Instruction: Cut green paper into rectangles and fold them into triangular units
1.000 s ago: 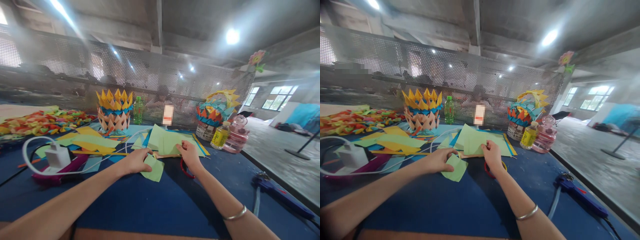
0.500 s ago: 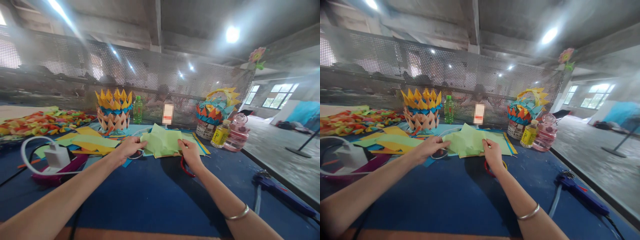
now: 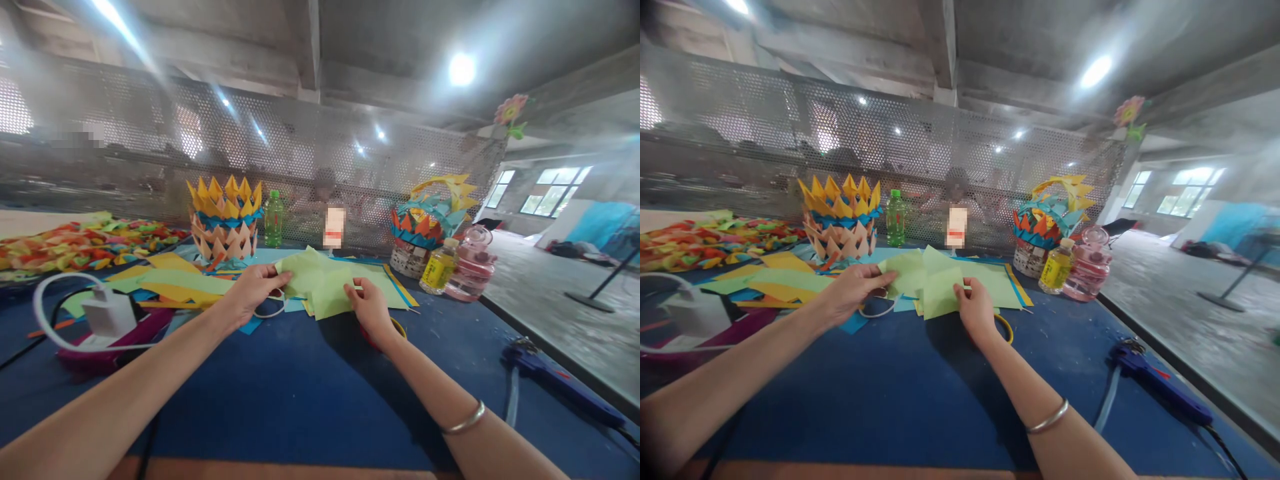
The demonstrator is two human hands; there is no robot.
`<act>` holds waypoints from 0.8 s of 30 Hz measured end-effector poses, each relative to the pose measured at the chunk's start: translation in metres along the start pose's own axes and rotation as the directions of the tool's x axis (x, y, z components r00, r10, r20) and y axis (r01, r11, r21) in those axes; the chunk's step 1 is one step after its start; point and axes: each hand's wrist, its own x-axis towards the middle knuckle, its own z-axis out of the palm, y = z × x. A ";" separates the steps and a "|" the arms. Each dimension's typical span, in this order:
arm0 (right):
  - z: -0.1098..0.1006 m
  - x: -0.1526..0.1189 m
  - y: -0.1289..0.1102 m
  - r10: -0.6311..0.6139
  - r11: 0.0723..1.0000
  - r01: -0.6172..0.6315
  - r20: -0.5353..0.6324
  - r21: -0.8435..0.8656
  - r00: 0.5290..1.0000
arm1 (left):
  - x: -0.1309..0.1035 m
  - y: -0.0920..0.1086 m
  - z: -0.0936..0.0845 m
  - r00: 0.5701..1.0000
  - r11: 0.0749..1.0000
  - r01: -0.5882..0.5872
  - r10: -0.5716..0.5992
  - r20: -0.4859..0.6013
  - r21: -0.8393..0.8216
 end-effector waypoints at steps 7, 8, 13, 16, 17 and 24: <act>0.002 0.002 0.003 -0.026 0.998 0.027 -0.028 0.053 0.999 | 0.000 -0.004 0.004 1.000 0.998 -0.006 0.008 0.023 -0.070; 0.002 0.002 0.002 -0.033 0.996 0.036 -0.033 0.081 0.999 | 0.000 -0.004 0.006 0.999 0.996 -0.011 0.014 0.031 -0.089; 0.006 -0.006 -0.004 -0.041 0.970 0.041 -0.005 0.239 0.999 | -0.005 -0.003 0.014 0.995 0.986 -0.016 0.031 0.093 -0.164; 0.011 -0.013 -0.010 -0.035 0.948 0.022 0.038 0.318 0.999 | -0.008 -0.003 0.017 0.993 0.985 -0.003 0.023 0.112 -0.174; 0.013 -0.015 -0.012 -0.032 0.940 0.011 0.055 0.340 0.998 | -0.008 -0.003 0.018 0.993 0.985 0.001 0.020 0.119 -0.175; 0.016 -0.029 -0.029 -0.022 0.911 -0.030 0.119 0.412 0.993 | -0.011 -0.001 0.017 0.996 0.988 0.024 -0.010 0.090 -0.155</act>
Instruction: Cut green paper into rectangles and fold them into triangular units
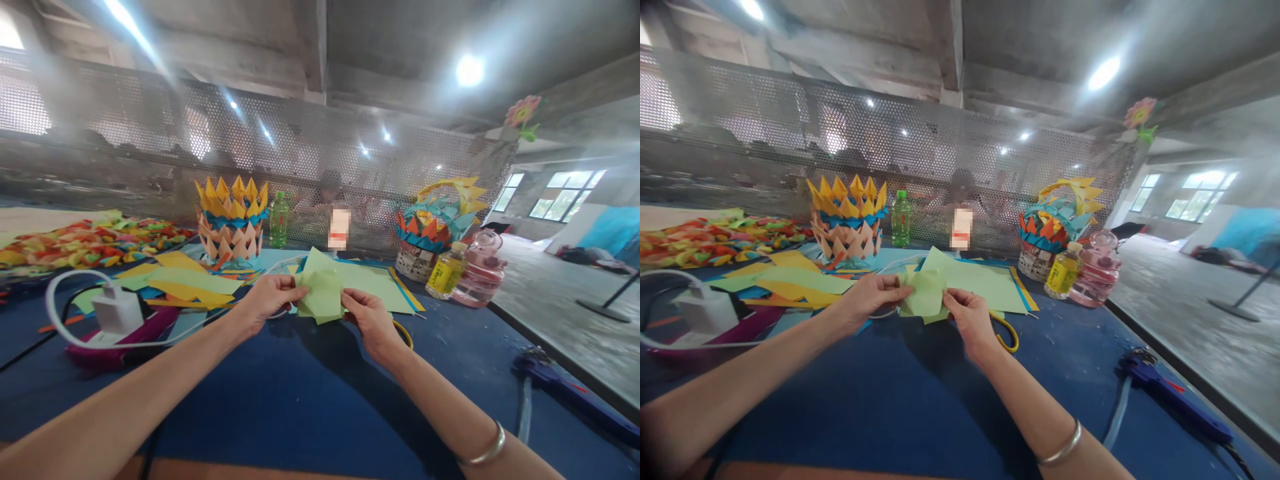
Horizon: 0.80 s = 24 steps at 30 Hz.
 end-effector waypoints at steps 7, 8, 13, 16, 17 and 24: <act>0.003 -0.005 -0.007 -0.028 0.999 0.029 0.024 -0.041 0.999 | -0.004 0.006 0.002 0.988 1.000 0.011 -0.006 -0.155 0.027; 0.003 -0.004 -0.006 -0.039 0.998 0.039 0.017 -0.054 0.999 | -0.005 0.007 0.003 0.987 1.000 0.014 -0.009 -0.160 0.027; 0.000 0.001 0.003 -0.066 0.992 0.063 -0.024 -0.106 0.998 | -0.011 0.011 0.008 0.992 0.999 0.040 -0.038 -0.124 0.010; -0.001 0.003 0.005 -0.061 0.991 0.058 -0.025 -0.120 0.998 | -0.010 0.011 0.009 0.993 0.998 0.061 -0.062 -0.100 -0.014; -0.002 0.003 0.005 -0.058 0.991 0.055 -0.024 -0.123 0.998 | -0.010 0.011 0.009 0.993 0.997 0.069 -0.071 -0.091 -0.023; -0.003 0.003 0.005 -0.045 0.989 0.040 -0.034 -0.139 0.998 | -0.008 0.010 0.008 0.992 0.992 0.104 -0.108 -0.062 -0.067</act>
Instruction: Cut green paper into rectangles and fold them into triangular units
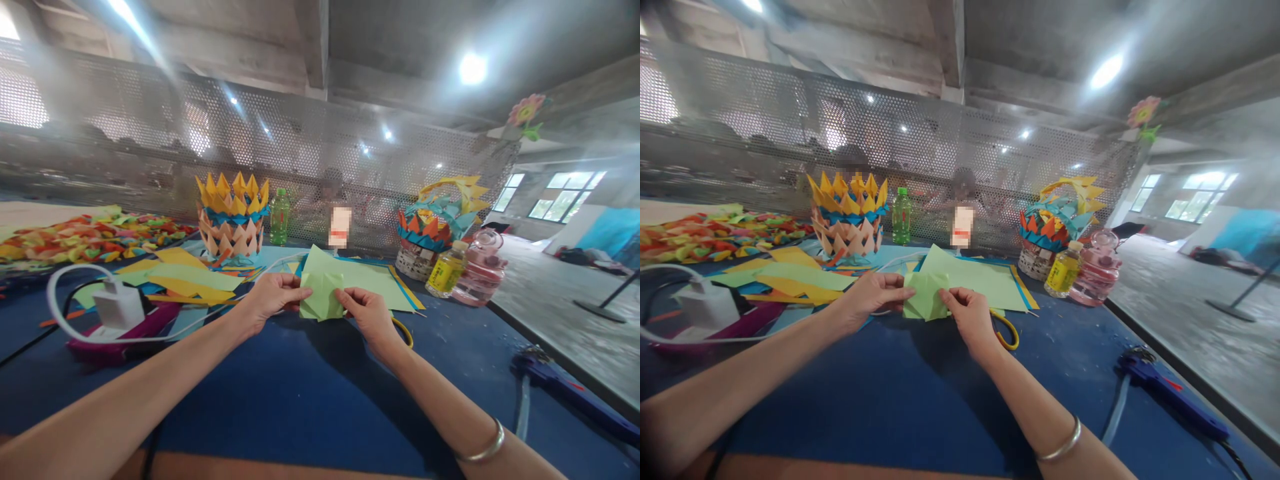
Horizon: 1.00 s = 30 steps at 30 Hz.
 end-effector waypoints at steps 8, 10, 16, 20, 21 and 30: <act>0.000 0.000 -0.001 0.006 1.000 -0.006 0.001 -0.006 1.000 | 0.000 -0.001 -0.001 1.000 0.999 0.026 -0.026 0.007 -0.021; 0.000 0.000 -0.002 0.006 1.000 -0.006 -0.001 -0.007 1.000 | 0.000 0.000 -0.001 0.999 0.999 0.037 -0.037 0.005 -0.020; 0.000 -0.001 -0.001 0.008 1.000 -0.008 -0.005 -0.014 1.000 | -0.001 0.002 0.000 0.999 0.999 0.046 -0.047 -0.014 -0.012; -0.001 0.000 0.001 0.012 1.000 -0.012 -0.008 -0.017 1.000 | -0.001 0.002 0.001 0.999 0.999 0.037 -0.037 -0.026 -0.001; -0.001 0.000 0.001 0.013 1.000 -0.013 -0.009 -0.018 1.000 | -0.001 0.002 0.001 0.999 0.999 0.034 -0.034 -0.027 0.002; -0.002 0.001 0.003 0.004 0.999 -0.004 0.000 -0.042 1.000 | -0.003 0.004 0.002 0.999 1.000 0.030 -0.030 -0.017 0.003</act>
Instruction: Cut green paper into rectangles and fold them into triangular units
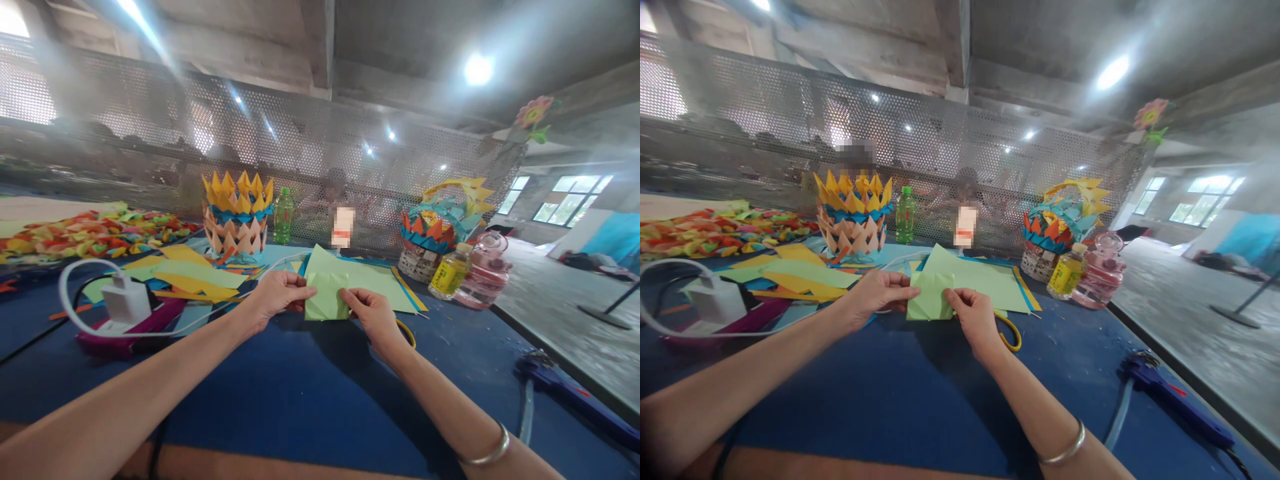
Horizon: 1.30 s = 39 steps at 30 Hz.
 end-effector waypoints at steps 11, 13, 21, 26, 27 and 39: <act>0.000 -0.001 -0.003 0.010 1.000 -0.009 0.029 -0.030 1.000 | 0.004 -0.004 -0.002 1.000 1.000 -0.015 0.015 0.007 -0.019; 0.001 -0.002 -0.003 0.006 1.000 -0.005 0.022 -0.023 1.000 | 0.005 -0.005 -0.002 1.000 1.000 -0.016 0.016 0.007 -0.023; 0.000 -0.001 -0.001 -0.021 0.999 0.022 0.026 -0.047 0.999 | 0.003 -0.003 -0.003 1.000 1.000 -0.009 0.009 0.014 -0.005; -0.002 0.000 0.002 -0.024 0.993 0.031 0.064 -0.114 0.998 | 0.003 -0.004 -0.004 1.000 1.000 -0.009 0.008 0.011 0.015; -0.002 0.001 0.003 -0.022 0.991 0.031 0.071 -0.128 0.997 | 0.004 -0.004 -0.004 1.000 1.000 -0.007 0.007 0.011 0.018; -0.003 0.004 0.008 -0.034 0.980 0.051 0.090 -0.194 0.995 | 0.003 0.000 -0.002 1.000 0.999 0.003 -0.003 0.005 0.032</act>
